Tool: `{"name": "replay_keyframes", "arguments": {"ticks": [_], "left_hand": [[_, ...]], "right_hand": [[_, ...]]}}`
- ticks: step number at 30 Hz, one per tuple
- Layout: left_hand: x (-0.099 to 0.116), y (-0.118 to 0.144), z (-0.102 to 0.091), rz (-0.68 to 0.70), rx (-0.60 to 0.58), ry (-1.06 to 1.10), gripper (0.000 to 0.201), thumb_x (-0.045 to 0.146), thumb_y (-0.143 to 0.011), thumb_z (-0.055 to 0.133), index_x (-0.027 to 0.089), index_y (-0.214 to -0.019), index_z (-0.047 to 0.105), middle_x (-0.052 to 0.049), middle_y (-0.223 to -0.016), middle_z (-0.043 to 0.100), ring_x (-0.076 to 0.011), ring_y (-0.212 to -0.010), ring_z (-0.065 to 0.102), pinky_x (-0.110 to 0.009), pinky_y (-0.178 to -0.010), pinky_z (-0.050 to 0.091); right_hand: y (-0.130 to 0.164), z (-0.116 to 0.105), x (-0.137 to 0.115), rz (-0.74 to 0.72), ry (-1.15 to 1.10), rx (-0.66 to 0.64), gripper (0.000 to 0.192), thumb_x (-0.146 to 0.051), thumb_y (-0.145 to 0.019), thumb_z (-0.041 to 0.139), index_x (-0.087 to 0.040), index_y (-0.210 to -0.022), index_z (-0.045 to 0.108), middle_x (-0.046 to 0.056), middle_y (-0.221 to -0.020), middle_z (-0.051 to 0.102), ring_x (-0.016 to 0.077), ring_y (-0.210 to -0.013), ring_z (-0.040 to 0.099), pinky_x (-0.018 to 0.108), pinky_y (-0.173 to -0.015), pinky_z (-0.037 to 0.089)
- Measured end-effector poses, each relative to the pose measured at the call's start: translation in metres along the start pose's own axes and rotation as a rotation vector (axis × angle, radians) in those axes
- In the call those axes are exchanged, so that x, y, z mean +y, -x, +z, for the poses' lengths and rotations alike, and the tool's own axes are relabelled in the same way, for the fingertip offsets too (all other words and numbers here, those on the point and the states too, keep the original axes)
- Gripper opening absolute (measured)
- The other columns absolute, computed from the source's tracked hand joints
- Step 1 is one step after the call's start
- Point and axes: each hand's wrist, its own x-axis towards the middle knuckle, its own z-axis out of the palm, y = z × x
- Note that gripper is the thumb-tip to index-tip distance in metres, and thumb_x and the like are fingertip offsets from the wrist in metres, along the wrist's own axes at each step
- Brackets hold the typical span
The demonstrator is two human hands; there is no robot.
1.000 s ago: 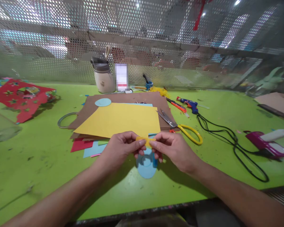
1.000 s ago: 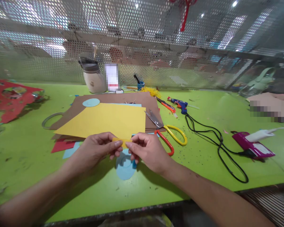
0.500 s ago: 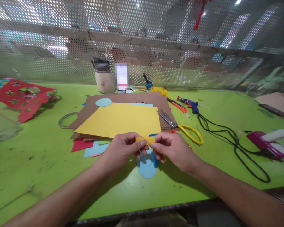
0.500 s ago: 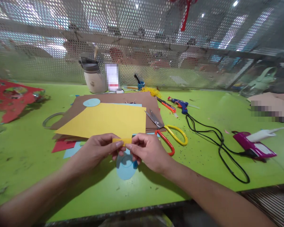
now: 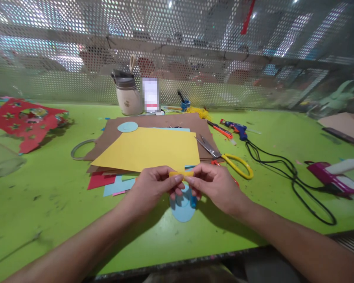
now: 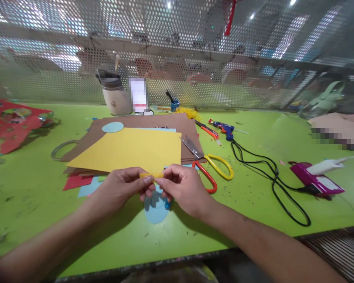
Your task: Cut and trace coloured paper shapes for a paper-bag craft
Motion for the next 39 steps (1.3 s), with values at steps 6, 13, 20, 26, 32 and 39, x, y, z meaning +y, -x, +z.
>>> {"name": "replay_keyframes", "arguments": {"ticks": [6, 13, 20, 26, 32, 39], "left_hand": [[0.001, 0.000, -0.001, 0.011, 0.022, -0.017, 0.019, 0.030, -0.074, 0.070, 0.014, -0.064, 0.066, -0.002, -0.060, 0.065, -0.0109, -0.053, 0.054, -0.023, -0.055, 0.044], [-0.004, -0.003, -0.005, 0.016, 0.024, 0.046, 0.019, 0.030, -0.074, 0.070, 0.013, -0.067, 0.069, -0.002, -0.063, 0.067, -0.0102, -0.055, 0.054, -0.022, -0.057, 0.043], [0.005, 0.003, 0.002, 0.037, 0.071, -0.059, 0.016, 0.024, -0.076, 0.067, 0.013, -0.064, 0.069, -0.002, -0.058, 0.065, -0.0104, -0.054, 0.054, -0.022, -0.056, 0.042], [0.005, 0.003, 0.004, 0.060, 0.086, -0.056, 0.013, 0.022, -0.073, 0.068, 0.014, -0.063, 0.070, -0.003, -0.059, 0.067, -0.0117, -0.055, 0.056, -0.023, -0.058, 0.045], [0.004, 0.002, 0.003, 0.069, 0.099, -0.075, 0.013, 0.021, -0.073, 0.068, 0.014, -0.063, 0.071, -0.004, -0.059, 0.068, -0.0119, -0.055, 0.058, -0.023, -0.057, 0.046], [0.002, 0.002, 0.000, 0.032, 0.038, 0.021, 0.016, 0.027, -0.076, 0.069, 0.015, -0.066, 0.072, -0.003, -0.061, 0.069, -0.0123, -0.057, 0.061, -0.023, -0.060, 0.049]], "right_hand": [[0.001, -0.004, -0.005, -0.050, -0.016, 0.031, 0.025, -0.037, -0.073, 0.072, -0.018, -0.083, 0.059, -0.001, -0.066, 0.059, 0.0117, -0.057, 0.057, 0.025, -0.052, 0.049], [0.005, -0.004, -0.004, -0.291, 0.251, 0.135, 0.012, -0.022, -0.078, 0.067, -0.019, -0.088, 0.061, 0.003, -0.082, 0.062, 0.0153, -0.074, 0.060, 0.028, -0.068, 0.051], [0.003, -0.001, 0.000, -0.168, 0.098, 0.104, 0.026, -0.033, -0.069, 0.076, -0.019, -0.082, 0.057, 0.000, -0.074, 0.059, 0.0134, -0.066, 0.056, 0.027, -0.062, 0.048], [-0.001, -0.004, -0.001, -0.011, -0.112, 0.013, 0.032, -0.034, -0.062, 0.081, -0.018, -0.077, 0.057, -0.003, -0.071, 0.058, 0.0111, -0.064, 0.056, 0.024, -0.059, 0.047], [-0.001, -0.004, -0.002, 0.022, -0.171, -0.022, 0.031, -0.033, -0.062, 0.082, -0.018, -0.073, 0.057, -0.003, -0.067, 0.058, 0.0112, -0.060, 0.057, 0.025, -0.058, 0.047], [0.001, -0.002, 0.000, -0.272, 0.052, 0.044, 0.017, -0.033, -0.073, 0.073, -0.020, -0.076, 0.063, 0.001, -0.075, 0.060, 0.0160, -0.071, 0.060, 0.031, -0.069, 0.051]]}}
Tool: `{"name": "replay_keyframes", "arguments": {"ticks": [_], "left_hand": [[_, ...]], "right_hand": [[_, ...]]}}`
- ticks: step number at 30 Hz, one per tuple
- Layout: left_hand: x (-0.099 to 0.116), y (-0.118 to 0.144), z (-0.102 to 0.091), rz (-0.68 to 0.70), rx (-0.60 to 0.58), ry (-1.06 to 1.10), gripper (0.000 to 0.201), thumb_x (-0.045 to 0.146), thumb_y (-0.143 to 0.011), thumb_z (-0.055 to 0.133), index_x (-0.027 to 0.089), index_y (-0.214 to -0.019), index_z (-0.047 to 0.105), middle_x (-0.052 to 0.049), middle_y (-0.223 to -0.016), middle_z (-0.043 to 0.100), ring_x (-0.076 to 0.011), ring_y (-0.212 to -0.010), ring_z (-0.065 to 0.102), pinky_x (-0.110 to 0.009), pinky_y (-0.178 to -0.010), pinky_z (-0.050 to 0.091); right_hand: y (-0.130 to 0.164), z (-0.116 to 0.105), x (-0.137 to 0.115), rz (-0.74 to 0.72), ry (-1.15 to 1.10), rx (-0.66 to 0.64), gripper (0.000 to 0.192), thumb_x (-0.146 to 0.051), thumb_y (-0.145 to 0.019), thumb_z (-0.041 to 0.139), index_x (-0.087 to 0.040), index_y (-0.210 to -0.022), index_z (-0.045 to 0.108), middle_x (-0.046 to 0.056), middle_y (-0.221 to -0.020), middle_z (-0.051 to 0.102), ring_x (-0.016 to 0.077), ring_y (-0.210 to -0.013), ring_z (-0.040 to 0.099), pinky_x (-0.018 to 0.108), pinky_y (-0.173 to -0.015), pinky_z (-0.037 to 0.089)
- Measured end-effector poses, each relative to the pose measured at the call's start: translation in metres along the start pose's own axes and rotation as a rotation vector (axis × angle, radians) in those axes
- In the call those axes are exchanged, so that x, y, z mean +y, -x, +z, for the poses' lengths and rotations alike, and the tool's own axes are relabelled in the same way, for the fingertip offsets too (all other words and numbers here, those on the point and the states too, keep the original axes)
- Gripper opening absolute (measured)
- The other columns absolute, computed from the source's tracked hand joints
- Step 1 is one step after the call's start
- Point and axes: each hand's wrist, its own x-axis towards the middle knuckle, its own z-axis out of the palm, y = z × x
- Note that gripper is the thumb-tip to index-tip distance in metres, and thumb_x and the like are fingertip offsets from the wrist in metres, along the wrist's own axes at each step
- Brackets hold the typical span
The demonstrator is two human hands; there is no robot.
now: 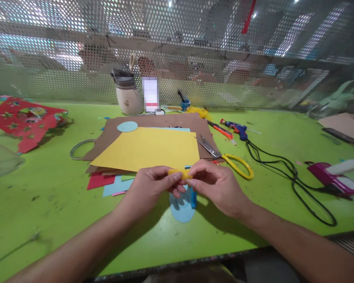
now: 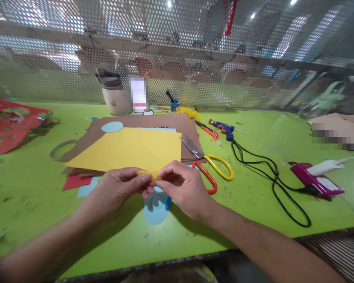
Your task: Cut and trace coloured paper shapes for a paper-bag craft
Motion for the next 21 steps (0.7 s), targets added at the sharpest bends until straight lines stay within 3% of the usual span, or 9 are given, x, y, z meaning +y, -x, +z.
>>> {"name": "replay_keyframes", "arguments": {"ticks": [6, 15, 21], "left_hand": [[0.0004, 0.0005, -0.0009, 0.014, -0.022, 0.017, 0.015, 0.026, -0.077, 0.069, 0.015, -0.067, 0.073, -0.004, -0.063, 0.070, -0.0126, -0.059, 0.061, -0.023, -0.063, 0.050], [-0.0005, 0.0003, -0.0031, 0.013, -0.102, 0.059, 0.014, 0.024, -0.079, 0.067, 0.014, -0.073, 0.074, -0.005, -0.069, 0.072, -0.0132, -0.063, 0.064, -0.024, -0.066, 0.052], [-0.0016, 0.0006, -0.0017, -0.003, -0.081, 0.077, 0.013, 0.023, -0.079, 0.067, 0.013, -0.072, 0.074, -0.005, -0.068, 0.073, -0.0132, -0.060, 0.065, -0.024, -0.064, 0.053]], "right_hand": [[0.0020, -0.0004, 0.0001, 0.073, 0.027, 0.048, 0.016, -0.032, -0.075, 0.072, -0.019, -0.076, 0.064, 0.001, -0.070, 0.063, 0.0145, -0.065, 0.060, 0.028, -0.061, 0.050], [-0.0006, -0.0030, -0.0001, -0.130, 0.154, -0.046, 0.006, -0.024, -0.079, 0.068, -0.019, -0.080, 0.066, 0.002, -0.077, 0.060, 0.0156, -0.071, 0.057, 0.029, -0.065, 0.047], [0.0000, -0.0035, 0.0008, -0.121, 0.173, -0.024, 0.005, -0.020, -0.080, 0.066, -0.019, -0.077, 0.063, 0.002, -0.077, 0.059, 0.0155, -0.072, 0.057, 0.029, -0.066, 0.046]]}}
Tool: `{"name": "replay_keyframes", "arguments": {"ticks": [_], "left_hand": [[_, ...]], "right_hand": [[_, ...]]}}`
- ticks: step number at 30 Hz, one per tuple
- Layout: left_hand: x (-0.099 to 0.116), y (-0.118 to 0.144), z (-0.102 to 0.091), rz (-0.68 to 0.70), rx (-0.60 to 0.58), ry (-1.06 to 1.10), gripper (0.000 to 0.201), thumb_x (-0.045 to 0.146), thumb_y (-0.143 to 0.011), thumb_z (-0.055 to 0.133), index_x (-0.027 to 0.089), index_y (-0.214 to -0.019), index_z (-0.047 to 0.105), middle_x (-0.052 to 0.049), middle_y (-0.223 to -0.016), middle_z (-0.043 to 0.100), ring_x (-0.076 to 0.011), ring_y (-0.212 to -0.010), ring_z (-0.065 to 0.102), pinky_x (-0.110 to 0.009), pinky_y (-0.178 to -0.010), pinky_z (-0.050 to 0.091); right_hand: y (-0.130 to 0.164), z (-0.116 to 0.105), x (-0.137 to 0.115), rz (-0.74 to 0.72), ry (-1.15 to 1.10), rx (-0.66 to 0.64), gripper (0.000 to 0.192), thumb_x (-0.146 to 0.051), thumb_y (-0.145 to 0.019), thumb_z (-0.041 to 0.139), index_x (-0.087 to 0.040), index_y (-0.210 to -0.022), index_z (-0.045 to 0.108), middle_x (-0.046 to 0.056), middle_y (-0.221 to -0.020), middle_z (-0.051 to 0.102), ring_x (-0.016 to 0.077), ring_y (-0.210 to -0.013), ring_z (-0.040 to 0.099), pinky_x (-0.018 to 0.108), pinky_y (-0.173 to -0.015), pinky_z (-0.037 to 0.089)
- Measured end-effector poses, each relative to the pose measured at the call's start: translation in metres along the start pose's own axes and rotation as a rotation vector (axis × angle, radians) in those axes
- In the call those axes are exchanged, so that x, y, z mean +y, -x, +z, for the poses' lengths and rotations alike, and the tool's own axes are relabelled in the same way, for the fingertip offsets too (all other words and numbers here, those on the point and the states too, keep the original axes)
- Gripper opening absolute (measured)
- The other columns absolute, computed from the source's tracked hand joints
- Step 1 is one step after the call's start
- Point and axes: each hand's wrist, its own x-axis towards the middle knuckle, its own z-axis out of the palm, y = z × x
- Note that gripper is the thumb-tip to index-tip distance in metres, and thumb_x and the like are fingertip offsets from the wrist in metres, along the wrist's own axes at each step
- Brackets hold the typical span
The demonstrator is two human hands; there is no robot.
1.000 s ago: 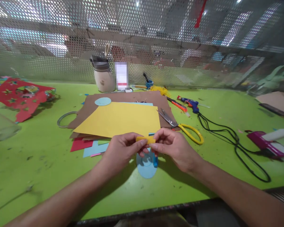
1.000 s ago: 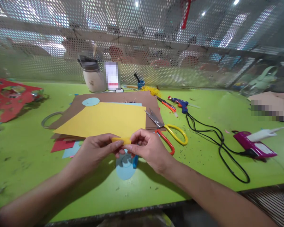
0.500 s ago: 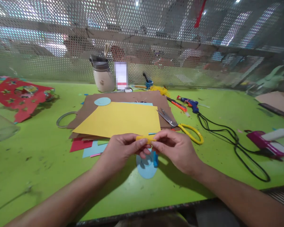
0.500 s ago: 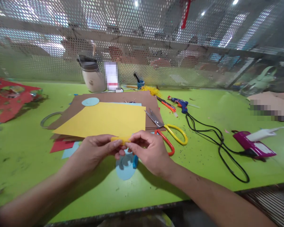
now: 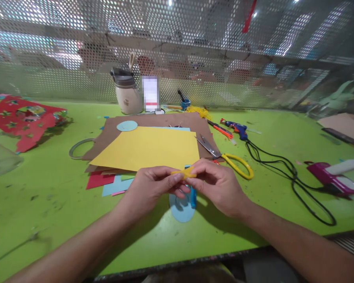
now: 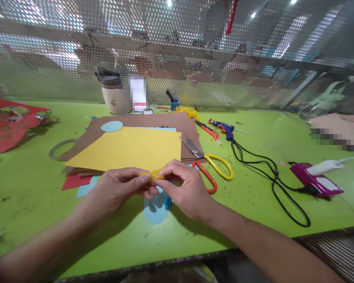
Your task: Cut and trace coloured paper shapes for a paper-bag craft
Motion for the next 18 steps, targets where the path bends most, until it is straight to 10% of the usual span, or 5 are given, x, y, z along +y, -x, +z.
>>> {"name": "replay_keyframes", "arguments": {"ticks": [18], "left_hand": [[0.0024, 0.0000, 0.0054, -0.004, 0.058, -0.078, 0.014, 0.026, -0.071, 0.072, 0.012, -0.072, 0.071, -0.002, -0.058, 0.068, -0.0098, -0.052, 0.057, -0.020, -0.053, 0.047]], "right_hand": [[0.0026, 0.0017, -0.0023, 0.069, 0.021, -0.033, 0.011, -0.024, -0.081, 0.062, -0.014, -0.076, 0.062, 0.006, -0.073, 0.062, 0.0182, -0.068, 0.059, 0.033, -0.063, 0.048]]}}
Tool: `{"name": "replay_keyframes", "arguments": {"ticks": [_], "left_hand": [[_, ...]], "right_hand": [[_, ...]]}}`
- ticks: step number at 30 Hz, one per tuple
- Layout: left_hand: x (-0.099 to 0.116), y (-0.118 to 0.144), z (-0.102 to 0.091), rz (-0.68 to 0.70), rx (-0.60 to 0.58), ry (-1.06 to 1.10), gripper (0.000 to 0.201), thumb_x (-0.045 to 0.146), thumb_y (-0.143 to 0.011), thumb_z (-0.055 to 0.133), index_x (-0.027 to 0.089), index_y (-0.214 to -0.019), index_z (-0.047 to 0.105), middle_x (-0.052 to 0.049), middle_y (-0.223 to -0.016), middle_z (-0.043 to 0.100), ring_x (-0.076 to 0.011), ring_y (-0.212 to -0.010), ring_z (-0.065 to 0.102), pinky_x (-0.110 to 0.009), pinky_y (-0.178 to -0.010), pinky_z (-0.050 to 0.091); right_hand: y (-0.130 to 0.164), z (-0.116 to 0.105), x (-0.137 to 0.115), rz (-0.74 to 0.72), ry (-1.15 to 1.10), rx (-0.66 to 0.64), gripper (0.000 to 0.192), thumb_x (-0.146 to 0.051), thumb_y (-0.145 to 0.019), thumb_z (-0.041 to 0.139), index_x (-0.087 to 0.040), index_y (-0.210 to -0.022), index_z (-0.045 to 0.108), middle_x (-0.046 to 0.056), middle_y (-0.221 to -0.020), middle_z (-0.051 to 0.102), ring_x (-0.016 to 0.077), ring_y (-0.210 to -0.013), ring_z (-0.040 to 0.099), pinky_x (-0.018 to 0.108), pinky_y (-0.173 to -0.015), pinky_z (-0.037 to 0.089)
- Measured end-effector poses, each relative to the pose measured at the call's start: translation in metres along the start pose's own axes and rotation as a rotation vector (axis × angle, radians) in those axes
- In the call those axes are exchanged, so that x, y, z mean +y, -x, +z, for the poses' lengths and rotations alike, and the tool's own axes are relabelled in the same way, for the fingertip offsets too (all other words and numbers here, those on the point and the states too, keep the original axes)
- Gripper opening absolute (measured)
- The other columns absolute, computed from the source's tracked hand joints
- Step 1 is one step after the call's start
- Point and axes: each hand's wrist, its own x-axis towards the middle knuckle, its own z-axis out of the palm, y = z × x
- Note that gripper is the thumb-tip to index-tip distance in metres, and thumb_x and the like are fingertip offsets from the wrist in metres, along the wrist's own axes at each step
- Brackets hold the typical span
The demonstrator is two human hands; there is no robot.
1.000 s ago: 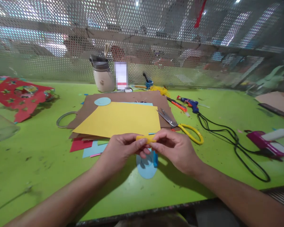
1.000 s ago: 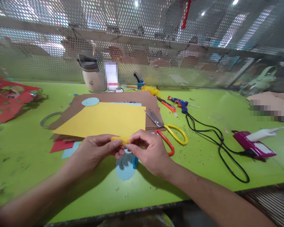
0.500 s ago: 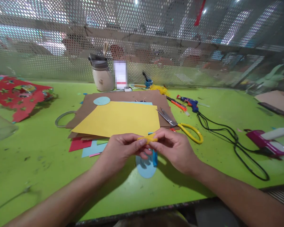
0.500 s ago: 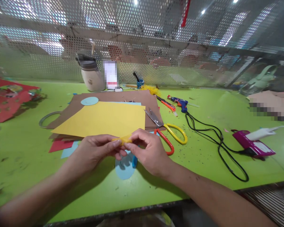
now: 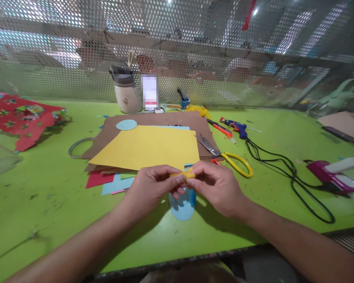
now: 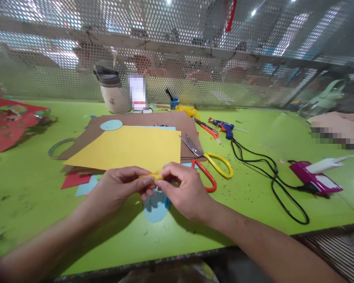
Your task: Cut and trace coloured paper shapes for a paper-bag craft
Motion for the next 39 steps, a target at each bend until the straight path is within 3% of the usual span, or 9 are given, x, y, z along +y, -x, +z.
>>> {"name": "replay_keyframes", "arguments": {"ticks": [6, 11, 18, 26, 32, 39], "left_hand": [[0.001, 0.002, 0.003, -0.004, 0.034, -0.070, 0.014, 0.024, -0.073, 0.068, 0.011, -0.068, 0.069, -0.002, -0.056, 0.067, -0.0101, -0.049, 0.056, -0.021, -0.050, 0.046], [0.001, 0.000, 0.005, -0.006, 0.049, -0.121, 0.015, 0.023, -0.076, 0.065, 0.012, -0.066, 0.064, -0.001, -0.056, 0.064, -0.0097, -0.048, 0.055, -0.021, -0.049, 0.044], [-0.001, 0.001, 0.005, 0.006, 0.032, -0.203, 0.017, 0.025, -0.082, 0.059, 0.013, -0.070, 0.059, 0.001, -0.056, 0.062, -0.0074, -0.047, 0.051, -0.018, -0.045, 0.039], [-0.007, 0.004, 0.008, 0.070, 0.032, -0.338, 0.021, 0.031, -0.087, 0.052, 0.016, -0.073, 0.054, 0.002, -0.053, 0.061, -0.0074, -0.043, 0.051, -0.017, -0.040, 0.034], [-0.008, 0.003, 0.007, 0.063, 0.003, -0.321, 0.020, 0.032, -0.088, 0.050, 0.017, -0.076, 0.053, 0.003, -0.054, 0.060, -0.0076, -0.043, 0.051, -0.018, -0.042, 0.035], [-0.009, 0.000, 0.006, 0.049, -0.025, -0.287, 0.018, 0.030, -0.088, 0.049, 0.017, -0.076, 0.052, 0.004, -0.053, 0.057, -0.0077, -0.043, 0.049, -0.019, -0.043, 0.035]], "right_hand": [[-0.001, 0.001, 0.000, 0.145, -0.129, -0.030, 0.017, -0.030, -0.079, 0.065, -0.015, -0.076, 0.058, 0.005, -0.070, 0.061, 0.0175, -0.065, 0.058, 0.032, -0.059, 0.047], [-0.003, 0.002, 0.001, 0.094, -0.136, 0.023, 0.018, -0.031, -0.077, 0.068, -0.015, -0.074, 0.060, 0.007, -0.079, 0.062, 0.0179, -0.073, 0.059, 0.032, -0.066, 0.048], [-0.003, 0.001, -0.001, 0.227, -0.225, 0.032, 0.028, -0.038, -0.070, 0.074, -0.015, -0.073, 0.059, 0.002, -0.069, 0.059, 0.0130, -0.062, 0.055, 0.028, -0.058, 0.046], [-0.003, 0.004, 0.000, 0.268, -0.263, 0.081, 0.032, -0.040, -0.068, 0.076, -0.017, -0.073, 0.055, -0.002, -0.064, 0.058, 0.0113, -0.057, 0.060, 0.023, -0.052, 0.048], [-0.005, 0.004, 0.002, 0.270, -0.323, 0.100, 0.038, -0.037, -0.066, 0.078, -0.019, -0.089, 0.054, -0.004, -0.070, 0.057, 0.0101, -0.058, 0.060, 0.024, -0.054, 0.050], [-0.007, 0.001, 0.001, 0.335, -0.358, 0.024, 0.045, -0.038, -0.066, 0.078, -0.018, -0.097, 0.055, -0.004, -0.071, 0.056, 0.0104, -0.060, 0.060, 0.025, -0.057, 0.050]]}}
